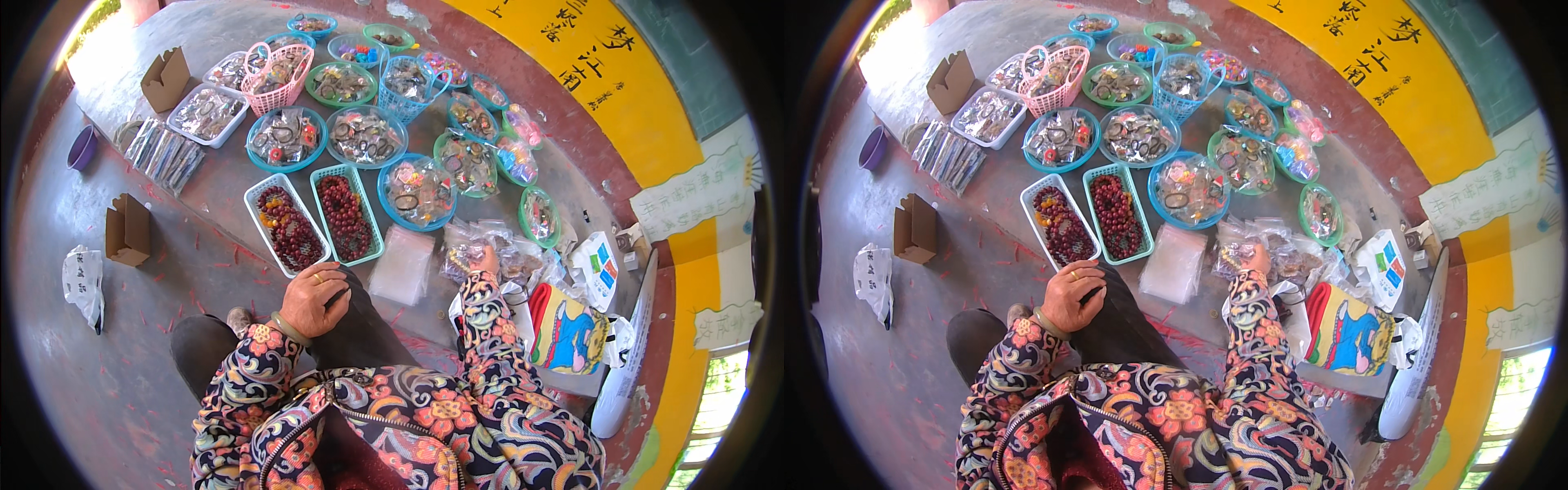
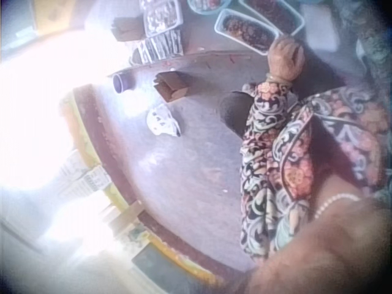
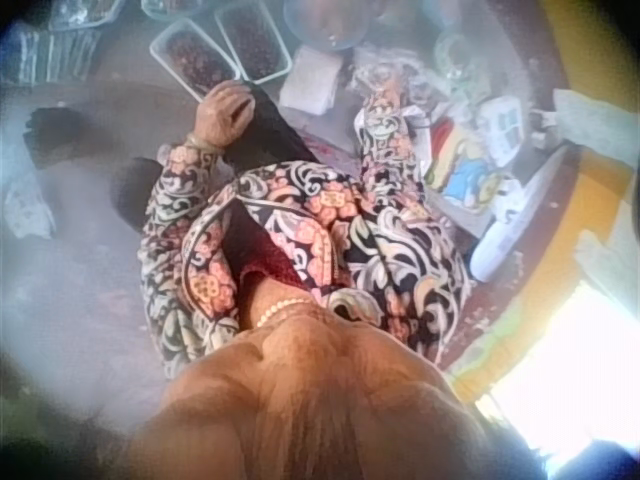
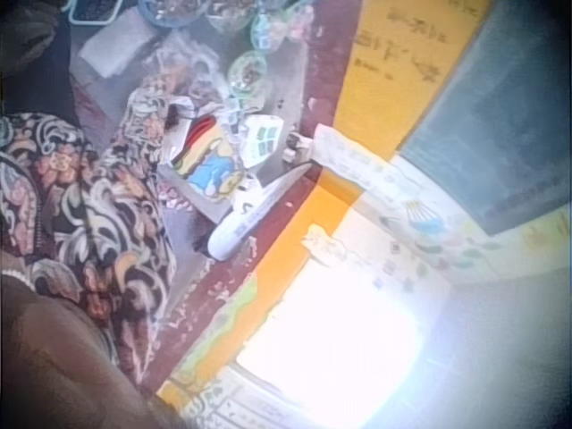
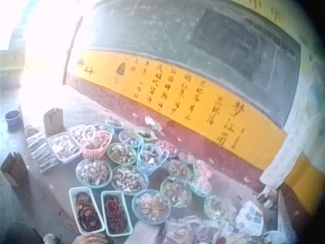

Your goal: The person sits on the ground and packs beaded bracelets into small plastic bags. They pick up bracelets from rectangular trays, place them into bags, and set the filled bags aside.

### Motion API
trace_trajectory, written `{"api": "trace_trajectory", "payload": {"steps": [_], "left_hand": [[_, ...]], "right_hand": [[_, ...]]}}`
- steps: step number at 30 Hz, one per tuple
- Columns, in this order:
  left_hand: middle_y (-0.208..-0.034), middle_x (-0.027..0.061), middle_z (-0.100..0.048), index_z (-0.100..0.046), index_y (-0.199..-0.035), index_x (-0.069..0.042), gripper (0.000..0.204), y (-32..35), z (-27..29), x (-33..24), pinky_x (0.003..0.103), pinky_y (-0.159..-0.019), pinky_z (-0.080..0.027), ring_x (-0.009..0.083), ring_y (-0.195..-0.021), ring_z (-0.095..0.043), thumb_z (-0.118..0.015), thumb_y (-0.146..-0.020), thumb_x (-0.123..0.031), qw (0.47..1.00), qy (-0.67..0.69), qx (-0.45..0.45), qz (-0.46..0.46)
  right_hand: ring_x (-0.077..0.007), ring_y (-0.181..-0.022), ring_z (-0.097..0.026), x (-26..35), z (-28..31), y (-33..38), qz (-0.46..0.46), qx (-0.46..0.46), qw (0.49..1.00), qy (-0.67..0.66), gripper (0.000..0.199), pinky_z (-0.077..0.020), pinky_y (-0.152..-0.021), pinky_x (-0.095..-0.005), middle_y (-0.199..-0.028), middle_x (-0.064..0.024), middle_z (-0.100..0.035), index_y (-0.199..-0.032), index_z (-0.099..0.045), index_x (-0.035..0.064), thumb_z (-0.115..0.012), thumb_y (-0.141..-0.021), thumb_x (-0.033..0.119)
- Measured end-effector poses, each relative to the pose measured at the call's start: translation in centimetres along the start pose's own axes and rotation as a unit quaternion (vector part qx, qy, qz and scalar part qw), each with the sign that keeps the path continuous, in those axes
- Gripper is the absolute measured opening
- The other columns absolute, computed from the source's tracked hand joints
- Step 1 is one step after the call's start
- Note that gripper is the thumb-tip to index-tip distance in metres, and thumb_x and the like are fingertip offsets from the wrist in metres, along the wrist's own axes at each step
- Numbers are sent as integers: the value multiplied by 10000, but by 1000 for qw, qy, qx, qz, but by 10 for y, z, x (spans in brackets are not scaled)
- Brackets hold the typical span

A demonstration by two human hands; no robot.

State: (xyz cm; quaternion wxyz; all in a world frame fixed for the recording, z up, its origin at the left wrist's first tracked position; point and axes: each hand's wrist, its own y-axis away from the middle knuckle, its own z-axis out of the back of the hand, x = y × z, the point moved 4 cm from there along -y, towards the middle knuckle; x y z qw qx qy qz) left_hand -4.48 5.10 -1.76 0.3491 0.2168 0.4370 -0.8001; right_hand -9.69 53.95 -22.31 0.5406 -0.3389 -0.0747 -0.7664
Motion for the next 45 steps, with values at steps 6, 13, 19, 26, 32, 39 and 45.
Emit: {"api": "trace_trajectory", "payload": {"steps": [6, 13, 19, 26, 32, 39, 45], "left_hand": [[-898, 150, -617, -612, -824, 16, 124, 3, 4, 4, 370, -806, -473, 308, -908, -590, -600, -722, -53, 999, 41, -3, 32], [-1134, 134, -550, -561, -1047, 13, 297, -5, 45, 7, 314, -920, -375, 221, -1068, -512, -619, -790, -123, 929, 310, -40, 197], [-1262, 115, -444, -436, -1225, 26, 567, -1, 86, 1, 319, -999, -297, 184, -1182, -393, -686, -760, -182, 832, 523, 55, 174], [-908, 47, -609, -487, -1160, 52, 429, 12, 84, 2, 249, -707, -470, 94, -799, -559, -637, -801, -130, 860, 393, 132, 297], [-875, 55, -622, -564, -1068, 51, 301, 14, 85, 11, 246, -693, -458, 87, -779, -546, -601, -820, -116, 885, 367, 86, 275], [-914, 63, -621, -556, -1083, 52, 297, 15, 75, 12, 248, -733, -454, 90, -813, -544, -591, -820, -82, 891, 365, 109, 249], [-931, 67, -628, -560, -1085, 47, 300, 15, 77, 10, 258, -727, -462, 92, -818, -551, -594, -814, -77, 913, 322, 99, 233]], "right_hand": [[-256, -924, -610, 111, 24, 6, -252, 104, 658, -702, 340, -503, -782, -383, -996, -114, -628, -1018, -569, 5, -570, -689, 90], [-253, -967, -574, 326, 51, 38, -116, 344, 646, -671, 459, -443, -888, -376, -1066, -135, -585, -1138, -495, -35, -524, -692, 71], [-185, -957, -581, 424, 31, 100, -90, 542, 586, -595, 436, -450, -862, -319, -1042, -93, -594, -1114, -511, -22, -602, -700, 79], [-127, -964, -547, 448, 18, 122, -11, 531, 682, -502, 362, -424, -853, -267, -1045, -57, -580, -1132, -505, 2, -585, -779, 9], [-140, -1031, -518, 468, 36, 118, 32, 496, 745, -444, 353, -421, -869, -310, -1117, -66, -553, -1121, -533, 32, -638, -788, 85], [-204, -1064, -511, 494, 53, 117, 386, 371, 814, -226, 320, -400, -889, -324, -1123, -105, -558, -1052, -581, 34, -660, -751, 103], [-178, -990, -537, 485, 39, 119, 266, 446, 813, -263, 170, -397, -875, -317, -1054, -109, -580, -912, -622, 22, -649, -753, 76]]}}
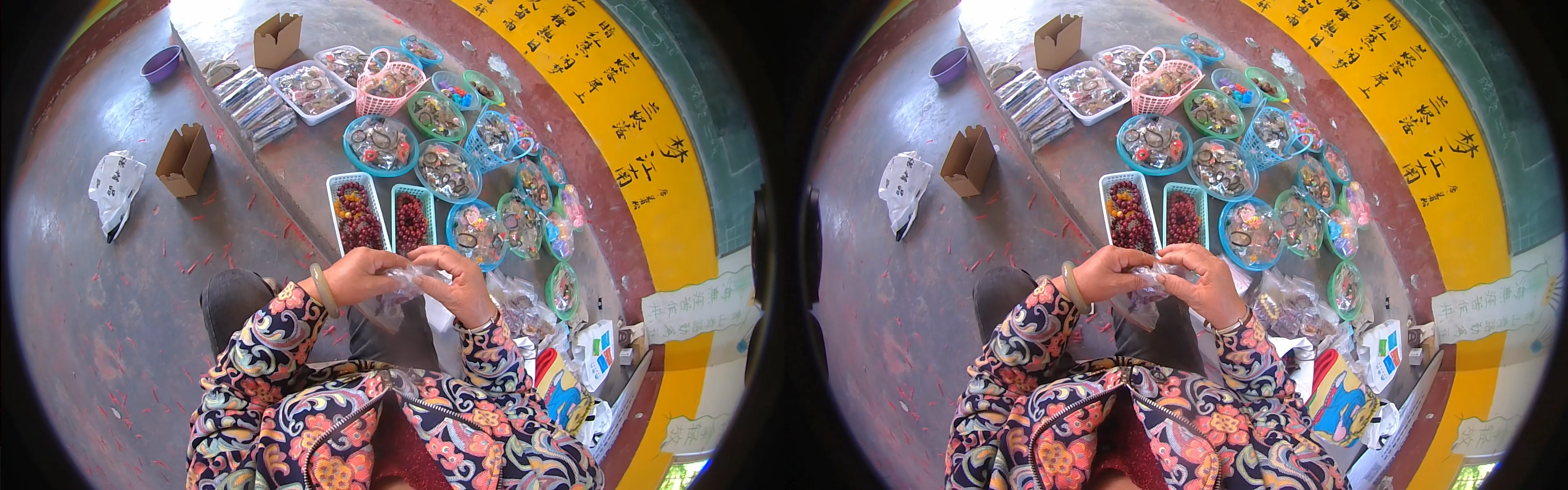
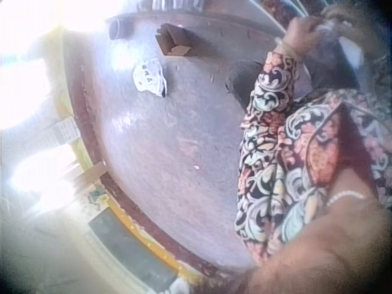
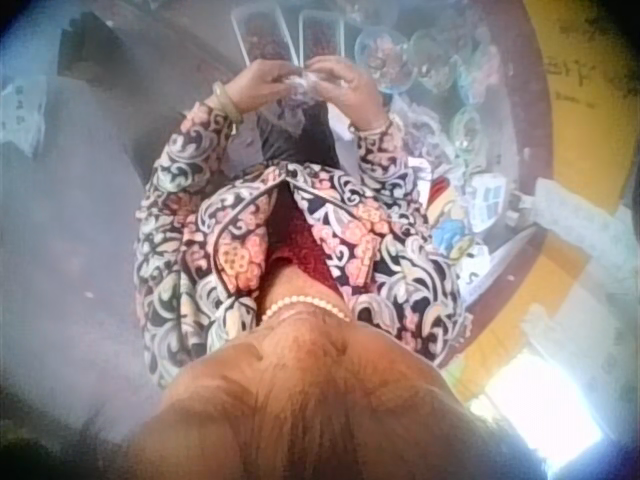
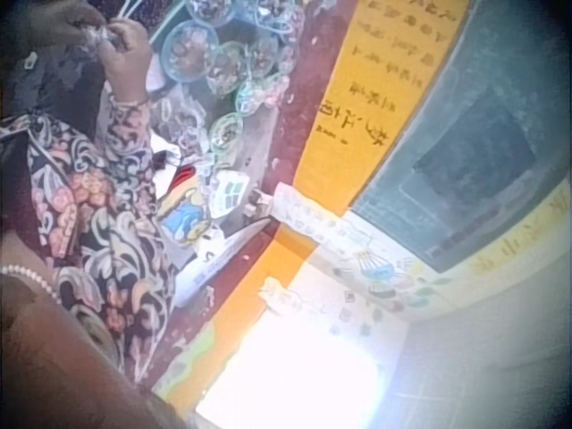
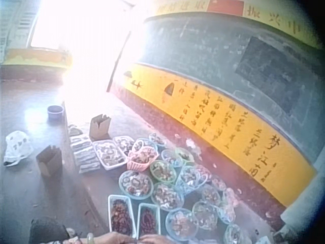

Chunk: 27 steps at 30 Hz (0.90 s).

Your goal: The person sits on the ground and packs beaded bracelets into small plastic bags. They pick up bracelets from rectangular trays, place them into bags, and set the filled bags aside.

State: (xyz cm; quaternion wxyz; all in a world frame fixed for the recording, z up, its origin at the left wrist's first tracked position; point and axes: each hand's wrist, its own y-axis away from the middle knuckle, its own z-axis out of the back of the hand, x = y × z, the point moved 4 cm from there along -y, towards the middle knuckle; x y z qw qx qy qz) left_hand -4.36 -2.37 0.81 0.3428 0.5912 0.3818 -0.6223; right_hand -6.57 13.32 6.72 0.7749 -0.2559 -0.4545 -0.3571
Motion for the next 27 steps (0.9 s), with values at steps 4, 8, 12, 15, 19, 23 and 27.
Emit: {"api": "trace_trajectory", "payload": {"steps": [4, 8, 12, 15, 19, 23, 27], "left_hand": [[-922, 54, -633, -559, -1081, 45, 293, -1, -2, -2, 258, -725, -467, 94, -818, -561, -596, -821, -86, 1000, 0, 25, 7], [-902, 47, -636, -566, -1074, 40, 281, -1, -7, 1, 258, -729, -473, 95, -820, -576, -600, -833, -102, 994, 91, 41, 45], [-906, 63, -638, -572, -1074, 37, 271, -2, -8, 9, 257, -734, -481, 114, -825, -599, -600, -835, -89, 974, 214, 45, 62], [-918, 79, -637, -575, -1070, 34, 261, 0, -4, 11, 262, -735, -489, 133, -816, -613, -597, -829, -63, 960, 268, 24, 81], [-912, 87, -629, -574, -1066, 21, 249, 2, 1, 14, 285, -722, -504, 152, -792, -613, -590, -828, -50, 920, 385, -41, 56], [-905, 71, -621, -551, -1099, 11, 276, -6, 1, 19, 288, -709, -498, 158, -790, -607, -587, -832, -51, 894, 441, -70, 26], [-929, 72, -623, -551, -1094, 0, 267, -6, -7, 28, 288, -731, -486, 163, -801, -608, -584, -837, -61, 889, 444, -106, 38]], "right_hand": [[-113, -867, -543, -9, -1, -1, -41, -52, 988, -139, 110, -426, -776, -263, -964, -80, -594, -865, -620, 8, -635, -771, 63], [-77, -757, -549, -14, 2, -6, -61, -145, 962, -221, 70, -439, -689, -217, -834, -28, -609, -862, -622, 7, -619, -802, 42], [-74, -712, -550, -19, 2, -16, -51, -215, 945, -242, 71, -432, -641, -191, -779, -8, -608, -854, -625, 9, -618, -823, 72], [-110, -779, -581, -32, 16, -16, -95, -243, 932, -253, 280, -428, -676, -223, -838, -44, -624, -992, -582, 28, -530, -890, 283], [-183, -936, -571, -54, 9, -12, -141, -135, 853, -484, 476, -441, -829, -327, -1004, -91, -604, -1127, -507, 18, -465, -895, 431], [-206, -973, -559, -49, -12, -7, -143, -105, 815, -552, 430, -444, -879, -363, -1053, -105, -588, -1102, -527, 3, -526, -877, 369], [-169, -838, -596, -48, -18, -10, -155, -203, 817, -516, 221, -483, -774, -316, -924, -75, -627, -951, -593, 14, -583, -860, 216]]}}
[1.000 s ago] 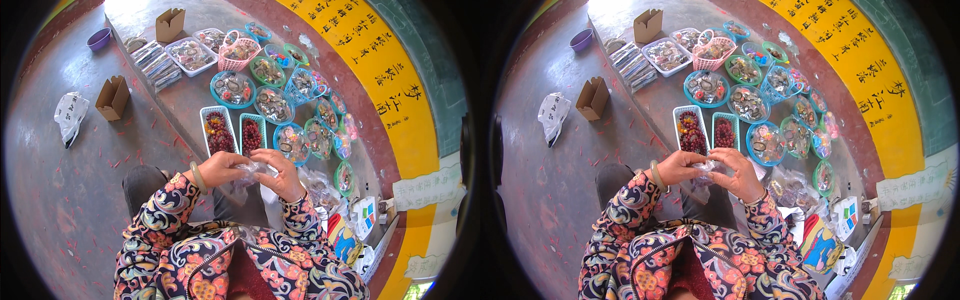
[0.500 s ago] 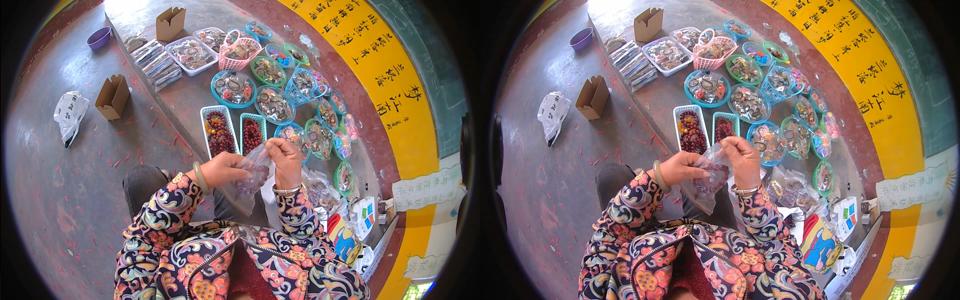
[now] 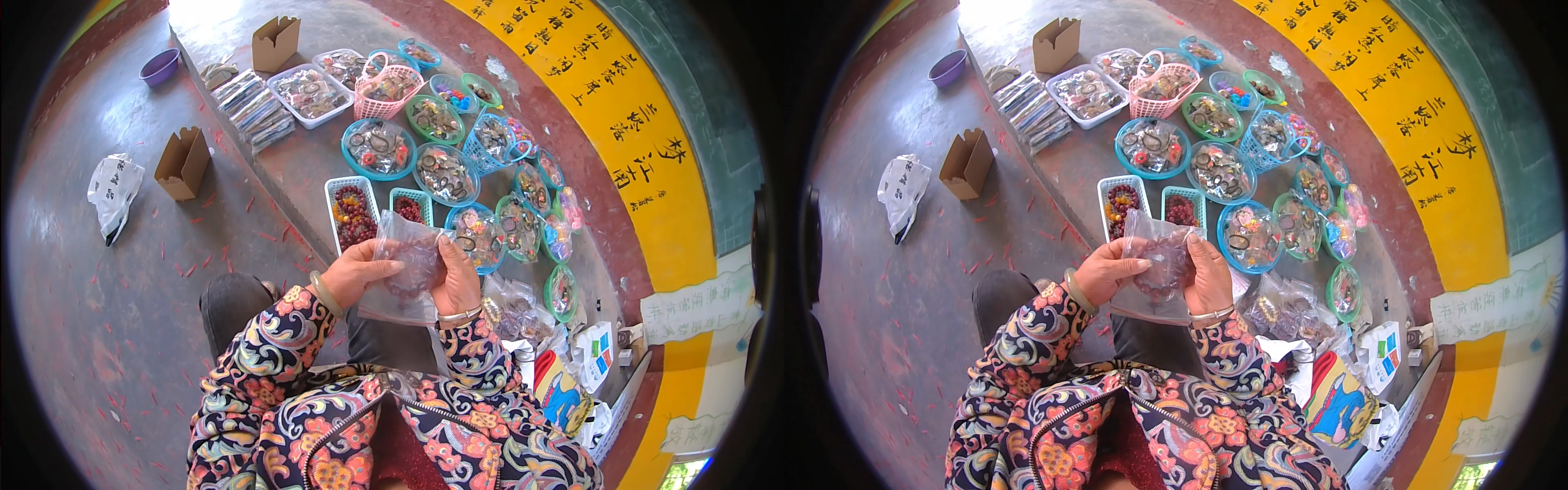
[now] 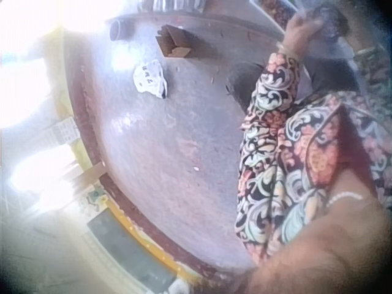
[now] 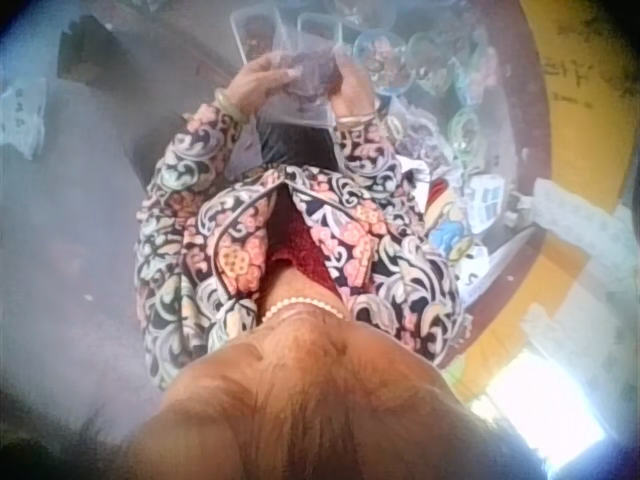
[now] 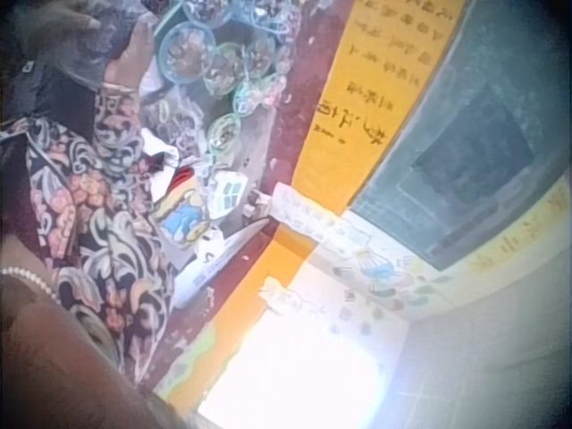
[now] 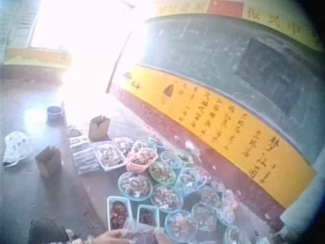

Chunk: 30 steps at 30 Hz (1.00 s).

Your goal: The person sits on the ground and packs beaded bracelets into small plastic bags. They pick up bracelets from rectangular trays, place them into bags, and set the filled bags aside.

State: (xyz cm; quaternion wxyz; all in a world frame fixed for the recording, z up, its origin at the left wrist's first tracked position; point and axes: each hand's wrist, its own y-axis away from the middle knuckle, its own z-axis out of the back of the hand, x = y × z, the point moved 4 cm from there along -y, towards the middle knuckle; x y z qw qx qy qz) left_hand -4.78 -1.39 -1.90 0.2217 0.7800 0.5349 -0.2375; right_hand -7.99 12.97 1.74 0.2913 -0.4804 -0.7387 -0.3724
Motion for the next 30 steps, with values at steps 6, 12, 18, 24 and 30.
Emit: {"api": "trace_trajectory", "payload": {"steps": [6, 12, 18, 24, 30], "left_hand": [[-901, 75, -638, -569, -1043, -16, 229, -1, 3, 4, 275, -720, -478, 159, -835, -614, -602, -836, -109, 999, -24, -22, 39], [-881, 77, -641, -579, -1029, -6, 227, 1, 4, -9, 250, -708, -465, 136, -837, -603, -597, -847, -141, 989, -136, 7, 49], [-919, 59, -624, -567, -1039, 19, 245, 4, -3, -8, 261, -771, -455, 116, -840, -579, -579, -859, -147, 957, -255, 110, 81], [-930, 70, -614, -501, -1114, 13, 298, -3, 5, -5, 280, -780, -462, 138, -824, -586, -535, -886, -177, 971, -225, 57, 59], [-1107, 168, -564, -436, -1202, -32, 443, -5, 9, 0, 365, -879, -431, 221, -1013, -552, -359, -939, -380, 988, 91, 84, 94]], "right_hand": [[-135, -724, -606, 8, 5, 3, 85, -55, 995, 25, 157, -477, -646, -253, -810, -48, -642, -887, -613, 23, -598, -851, 174], [-148, -809, -622, 51, 21, -2, 161, -101, 969, 157, 184, -463, -634, -239, -914, -73, -649, -966, -601, 39, -616, -828, 161], [-120, -880, -575, 50, -20, 4, -29, 224, 868, 441, 361, -430, -757, -215, -1006, -75, -614, -1111, -551, 7, -644, -770, 78], [-81, -655, -559, 39, -12, 0, -95, 202, 841, 493, 159, -445, -622, -232, -733, -28, -625, -900, -643, -13, -645, -770, 78], [-153, -745, -616, 36, 39, -12, -21, 43, 981, 190, 95, -505, -675, -299, -838, -78, -644, -877, -622, 16, -609, -792, 56]]}}
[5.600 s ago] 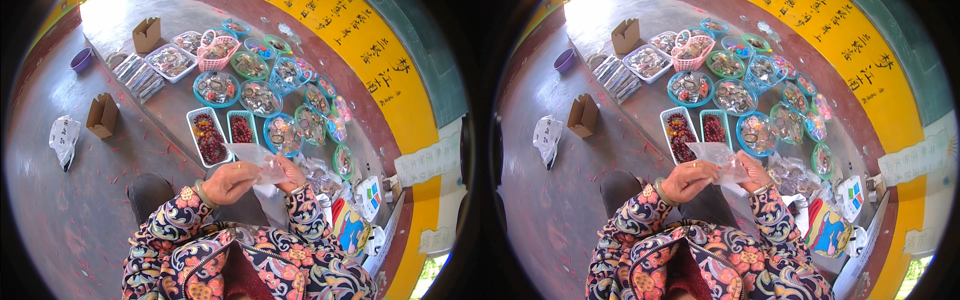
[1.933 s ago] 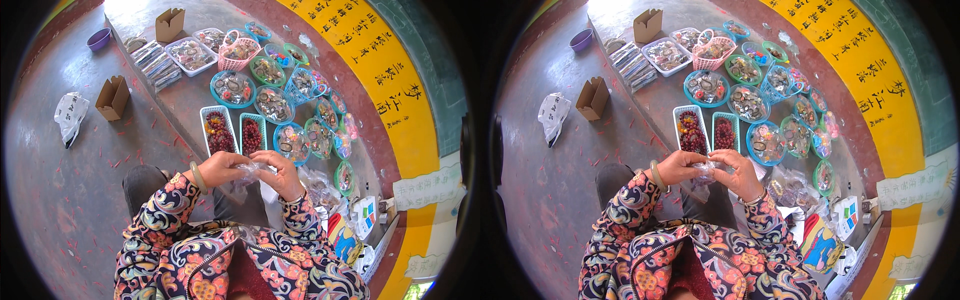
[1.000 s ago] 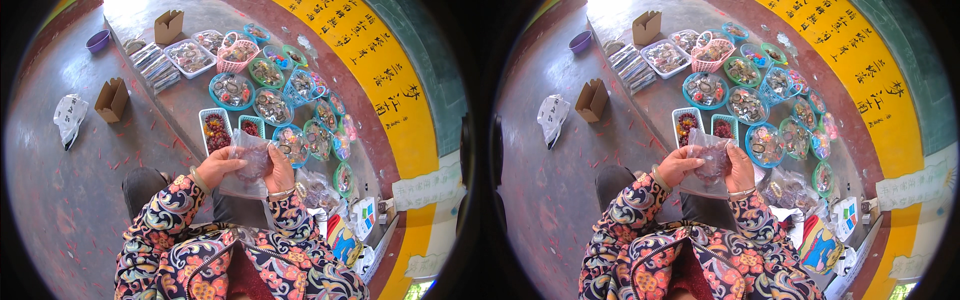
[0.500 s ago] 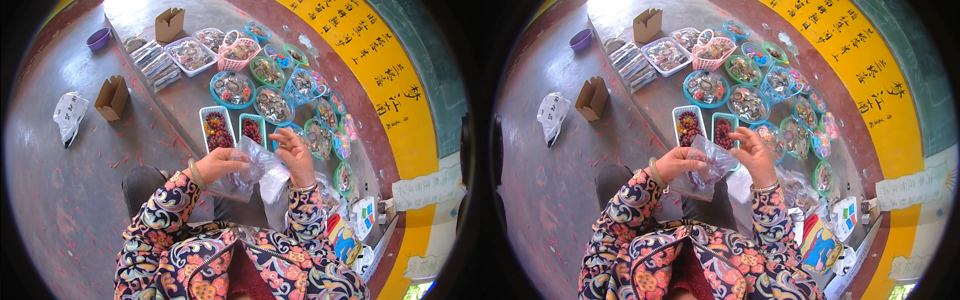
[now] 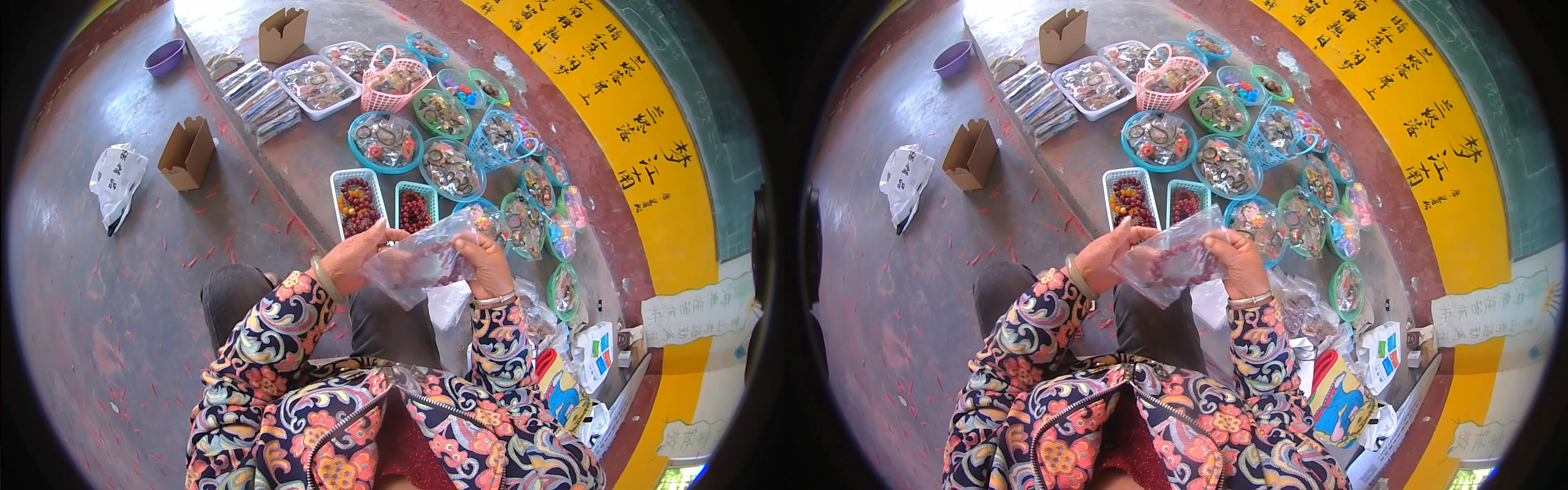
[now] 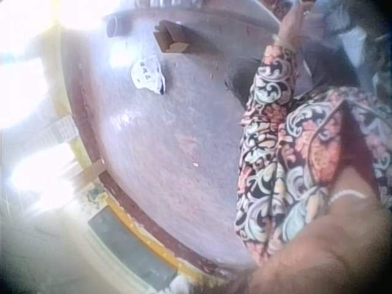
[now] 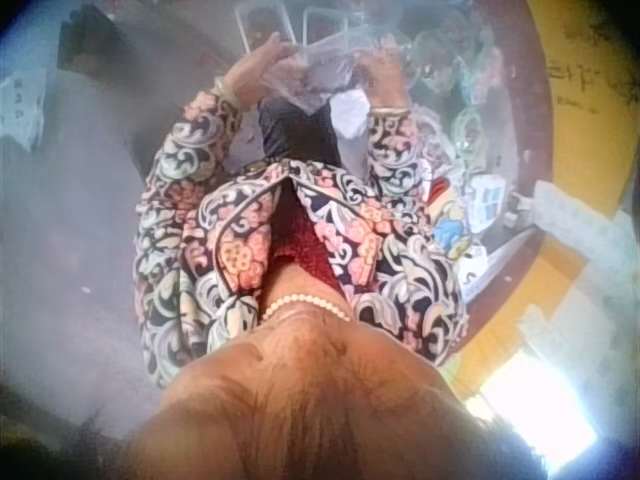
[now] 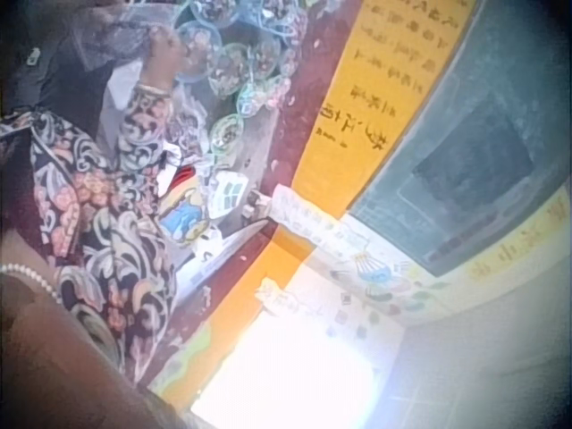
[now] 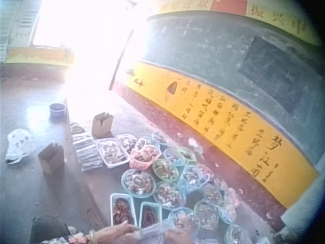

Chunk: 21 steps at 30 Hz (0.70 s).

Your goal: The person sits on the ground and packs beaded bracelets into small plastic bags. They pick up bracelets from rectangular trays, place them into bags, and set the filled bags aside.

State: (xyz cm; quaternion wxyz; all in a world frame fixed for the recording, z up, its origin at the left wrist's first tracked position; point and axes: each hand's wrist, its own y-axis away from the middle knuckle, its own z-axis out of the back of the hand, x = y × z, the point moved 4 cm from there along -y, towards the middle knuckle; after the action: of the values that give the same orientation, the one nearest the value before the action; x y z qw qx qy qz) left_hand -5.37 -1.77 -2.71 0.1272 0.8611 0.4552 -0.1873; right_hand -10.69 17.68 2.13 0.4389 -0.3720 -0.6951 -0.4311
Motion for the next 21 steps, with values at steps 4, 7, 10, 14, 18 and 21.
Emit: {"api": "trace_trajectory", "payload": {"steps": [4, 7, 10, 14, 18, 21], "left_hand": [[-1160, 160, -537, -371, -1275, -69, 476, -11, -5, 15, 399, -915, -407, 250, -1072, -526, -365, -932, -399, 999, 32, -28, 0], [-1084, 118, -577, -472, -1192, -26, 351, -13, 5, 28, 364, -853, -457, 217, -996, -568, -466, -913, -239, 997, -14, -78, -21], [-954, 66, -613, -579, -1046, 24, 211, -13, 11, 36, 315, -788, -492, 163, -868, -598, -505, -888, -94, 989, -59, -131, -18], [-901, 48, -620, -586, -1043, 10, 227, -13, 15, 39, 263, -672, -485, 132, -799, -596, -500, -899, -144, 984, -126, -128, 6], [-847, 35, -632, -587, -1042, 1, 247, -8, 13, 34, 215, -523, -414, 122, -741, -602, -491, -905, -181, 976, -167, -133, 34], [-838, 49, -643, -574, -1053, -2, 259, -5, 18, 26, 209, -485, -379, 136, -740, -615, -477, -907, -193, 967, -157, -200, -2]], "right_hand": [[-190, -760, -627, -17, 22, -7, 1, -79, 974, -213, 105, -531, -687, -345, -855, -88, -646, -897, -603, 19, -598, -799, 56], [-217, -790, -626, -25, 22, -3, -18, -91, 959, -267, 158, -524, -721, -362, -894, -94, -637, -948, -582, 4, -591, -804, 68], [-219, -825, -621, -34, 19, 9, -104, -75, 964, -233, 169, -514, -747, -358, -905, -92, -631, -964, -582, 4, -585, -822, 95], [-209, -750, -634, -59, 49, 17, -92, -54, 980, -171, 184, -530, -663, -317, -884, -105, -638, -984, -591, -5, -575, -847, 117], [-204, -635, -631, -40, 41, 27, -49, -101, 989, -97, 185, -533, -593, -306, -819, -116, -647, -935, -618, -28, -586, -844, 130], [-203, -638, -630, -24, 44, 15, -15, -119, 990, -69, 203, -532, -595, -304, -800, -115, -647, -935, -615, -34, -596, -838, 144]]}}
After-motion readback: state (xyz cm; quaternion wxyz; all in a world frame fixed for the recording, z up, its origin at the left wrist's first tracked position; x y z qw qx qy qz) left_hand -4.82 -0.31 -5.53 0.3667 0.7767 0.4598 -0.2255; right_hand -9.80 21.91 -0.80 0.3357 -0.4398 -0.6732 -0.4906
